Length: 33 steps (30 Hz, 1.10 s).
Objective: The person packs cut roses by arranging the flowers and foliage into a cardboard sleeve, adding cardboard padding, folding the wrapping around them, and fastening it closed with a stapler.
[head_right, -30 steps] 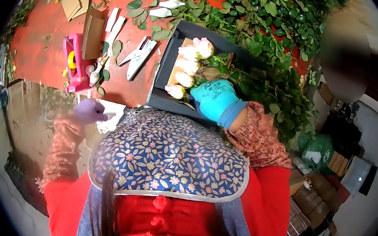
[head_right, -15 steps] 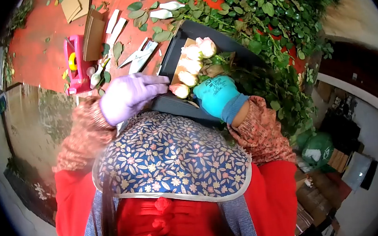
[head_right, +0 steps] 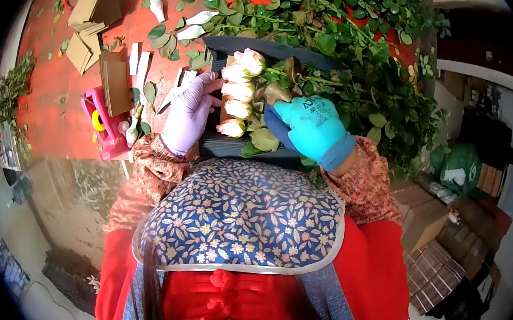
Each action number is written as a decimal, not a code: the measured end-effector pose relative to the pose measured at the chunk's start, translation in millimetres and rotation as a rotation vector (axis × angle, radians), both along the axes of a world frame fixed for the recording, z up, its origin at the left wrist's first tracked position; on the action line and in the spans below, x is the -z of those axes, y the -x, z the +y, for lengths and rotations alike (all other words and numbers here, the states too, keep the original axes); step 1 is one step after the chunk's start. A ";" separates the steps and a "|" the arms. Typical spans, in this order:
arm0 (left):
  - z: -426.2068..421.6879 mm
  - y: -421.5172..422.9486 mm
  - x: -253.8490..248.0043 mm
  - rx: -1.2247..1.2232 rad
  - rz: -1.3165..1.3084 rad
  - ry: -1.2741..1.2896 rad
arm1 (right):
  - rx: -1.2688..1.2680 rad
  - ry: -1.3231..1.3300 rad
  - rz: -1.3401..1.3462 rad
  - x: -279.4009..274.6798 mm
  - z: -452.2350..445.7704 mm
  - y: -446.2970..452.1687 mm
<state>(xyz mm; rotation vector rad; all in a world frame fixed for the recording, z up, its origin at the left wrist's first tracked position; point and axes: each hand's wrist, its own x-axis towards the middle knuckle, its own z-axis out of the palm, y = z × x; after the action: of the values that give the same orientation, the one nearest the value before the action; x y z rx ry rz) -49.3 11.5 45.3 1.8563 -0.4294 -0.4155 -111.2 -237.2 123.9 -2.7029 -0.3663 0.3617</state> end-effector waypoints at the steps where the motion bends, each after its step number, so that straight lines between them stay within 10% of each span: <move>1: 1.3 -1.1 0.1 -0.011 0.031 -0.048 | -0.042 0.002 -0.022 0.5 2.2 -0.8; 6: 18.1 -9.0 -42.1 0.194 -0.446 -0.047 | -0.099 0.026 -0.072 -2.1 13.8 -2.4; 9: 13.4 3.2 -59.9 0.456 -0.466 -0.454 | -0.178 0.154 0.026 6.9 17.5 -8.0; 33: -11.1 5.2 -55.4 0.381 -0.453 -0.443 | -0.259 0.088 -0.173 38.5 19.8 -7.2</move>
<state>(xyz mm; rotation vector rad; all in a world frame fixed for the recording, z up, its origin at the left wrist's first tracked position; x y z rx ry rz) -54.5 0.4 100.7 2.3102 -1.0800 -0.3596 -103.9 -217.4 85.4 -2.7854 -0.7709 0.2189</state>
